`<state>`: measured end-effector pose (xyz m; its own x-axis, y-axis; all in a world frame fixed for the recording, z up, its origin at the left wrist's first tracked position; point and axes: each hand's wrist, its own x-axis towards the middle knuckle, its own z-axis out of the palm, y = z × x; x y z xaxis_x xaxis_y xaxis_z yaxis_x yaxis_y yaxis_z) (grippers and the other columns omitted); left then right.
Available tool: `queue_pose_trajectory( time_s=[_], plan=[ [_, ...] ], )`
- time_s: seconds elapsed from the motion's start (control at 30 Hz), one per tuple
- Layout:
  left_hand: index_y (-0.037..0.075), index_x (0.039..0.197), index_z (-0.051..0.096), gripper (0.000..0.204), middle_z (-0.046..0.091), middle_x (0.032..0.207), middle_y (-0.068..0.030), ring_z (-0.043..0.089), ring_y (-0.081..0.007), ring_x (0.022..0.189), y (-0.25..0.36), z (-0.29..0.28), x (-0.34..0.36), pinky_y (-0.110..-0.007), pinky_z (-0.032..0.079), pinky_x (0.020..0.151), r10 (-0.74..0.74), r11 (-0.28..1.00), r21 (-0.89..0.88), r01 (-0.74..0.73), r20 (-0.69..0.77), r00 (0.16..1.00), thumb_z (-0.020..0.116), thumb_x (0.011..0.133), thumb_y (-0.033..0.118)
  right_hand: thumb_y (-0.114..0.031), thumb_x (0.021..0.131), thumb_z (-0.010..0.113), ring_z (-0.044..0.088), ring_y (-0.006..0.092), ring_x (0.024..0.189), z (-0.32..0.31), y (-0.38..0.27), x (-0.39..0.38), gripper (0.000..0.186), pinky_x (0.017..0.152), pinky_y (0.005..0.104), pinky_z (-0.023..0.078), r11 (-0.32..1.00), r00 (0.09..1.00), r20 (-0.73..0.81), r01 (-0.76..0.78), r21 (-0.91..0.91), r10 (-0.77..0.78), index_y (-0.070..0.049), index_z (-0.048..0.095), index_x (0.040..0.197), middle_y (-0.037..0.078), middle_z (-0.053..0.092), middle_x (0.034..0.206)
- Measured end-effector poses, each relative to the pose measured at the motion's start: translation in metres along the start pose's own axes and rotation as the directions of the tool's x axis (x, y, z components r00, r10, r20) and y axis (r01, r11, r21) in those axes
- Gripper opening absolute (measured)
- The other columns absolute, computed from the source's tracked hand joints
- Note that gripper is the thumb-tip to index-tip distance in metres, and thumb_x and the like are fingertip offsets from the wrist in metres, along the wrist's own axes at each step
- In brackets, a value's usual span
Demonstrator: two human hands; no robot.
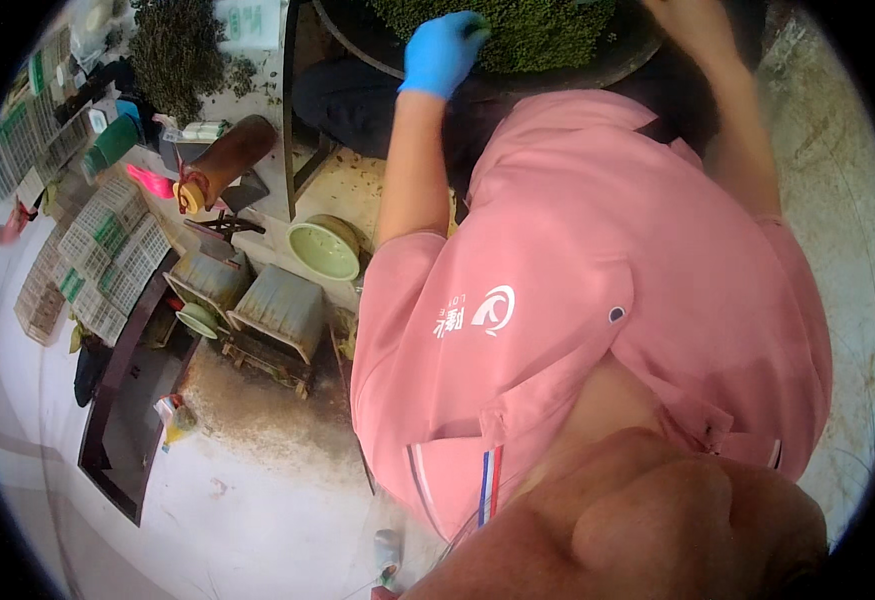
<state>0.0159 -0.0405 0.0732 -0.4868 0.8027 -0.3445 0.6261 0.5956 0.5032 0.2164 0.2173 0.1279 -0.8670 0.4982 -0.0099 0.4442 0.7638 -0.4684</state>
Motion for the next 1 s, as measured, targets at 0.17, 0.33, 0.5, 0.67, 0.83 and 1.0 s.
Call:
queue_pose_trajectory(
  time_s=[0.17, 0.33, 0.5, 0.67, 0.83, 1.0],
  plan=[
    [0.016, 0.096, 0.077, 0.018, 0.069, 0.092, -0.0126, 0.066, -0.0343, 0.086, -0.044, 0.068, 0.052, -0.044, 0.053, 0.078, 0.158, 0.986, 0.036, -0.164, 0.134, 0.978, 0.074, 0.08, 0.023, -0.016, 0.079, 0.069, 0.066, 0.035, 0.086, -0.008, 0.002, -0.006, 0.014, 0.077, 0.043, 0.053, 0.999, 1.0, 0.001, -0.03, -0.024, 0.03, -0.006, 0.073, 0.088, 0.014, 0.068, 0.089],
    [0.017, 0.093, 0.077, 0.016, 0.069, 0.095, -0.0122, 0.066, -0.0334, 0.088, -0.04, 0.068, 0.058, -0.044, 0.053, 0.077, 0.213, 0.967, 0.114, -0.227, 0.127, 0.969, 0.073, 0.078, 0.023, -0.015, 0.079, 0.069, 0.066, 0.0351, 0.087, -0.002, 0.005, -0.005, 0.014, 0.077, 0.0428, 0.053, 0.999, 0.999, 0.007, -0.045, -0.019, 0.045, -0.005, 0.073, 0.088, 0.015, 0.068, 0.089],
    [0.015, 0.086, 0.074, 0.012, 0.068, 0.094, -0.0122, 0.066, -0.0339, 0.085, -0.033, 0.071, 0.065, -0.045, 0.053, 0.075, 0.232, 0.952, 0.166, -0.256, 0.154, 0.96, 0.073, 0.076, 0.022, -0.015, 0.078, 0.069, 0.066, 0.0352, 0.087, 0.0, 0.007, -0.007, 0.014, 0.077, 0.0429, 0.053, 1.0, 1.0, -0.002, -0.026, -0.004, 0.026, -0.005, 0.073, 0.088, 0.015, 0.068, 0.089],
    [0.012, 0.086, 0.07, 0.014, 0.067, 0.093, -0.0141, 0.066, -0.0346, 0.082, -0.033, 0.078, 0.064, -0.046, 0.054, 0.074, 0.221, 0.931, 0.265, -0.251, 0.137, 0.966, 0.073, 0.075, 0.021, -0.015, 0.078, 0.07, 0.066, 0.0352, 0.087, -0.001, 0.005, -0.007, 0.014, 0.077, 0.0432, 0.053, 0.999, 0.999, -0.009, -0.052, -0.002, 0.052, -0.005, 0.073, 0.087, 0.014, 0.068, 0.089],
    [0.007, 0.093, 0.07, 0.017, 0.071, 0.092, -0.0108, 0.069, -0.0251, 0.081, -0.043, 0.043, 0.043, -0.037, 0.054, 0.074, 0.018, 0.998, -0.063, -0.011, 0.116, 0.993, 0.075, 0.081, 0.018, -0.016, 0.078, 0.07, 0.066, 0.0349, 0.086, 0.001, 0.011, -0.012, 0.014, 0.076, 0.0435, 0.053, 0.999, 0.998, -0.033, -0.054, 0.005, 0.054, -0.006, 0.073, 0.087, 0.014, 0.068, 0.088],
    [0.004, 0.091, 0.07, 0.013, 0.071, 0.087, -0.0045, 0.066, -0.0125, 0.08, -0.015, -0.003, -0.004, -0.027, 0.053, 0.075, -0.112, 0.605, -0.778, 0.172, 0.13, 0.985, 0.077, 0.081, 0.008, -0.015, 0.078, 0.071, 0.066, 0.034, 0.082, 0.012, -0.002, -0.005, 0.014, 0.073, 0.0417, 0.053, 0.99, 1.0, -0.027, 0.0, 0.143, 0.004, -0.005, 0.074, 0.088, 0.015, 0.068, 0.086]
  ],
)
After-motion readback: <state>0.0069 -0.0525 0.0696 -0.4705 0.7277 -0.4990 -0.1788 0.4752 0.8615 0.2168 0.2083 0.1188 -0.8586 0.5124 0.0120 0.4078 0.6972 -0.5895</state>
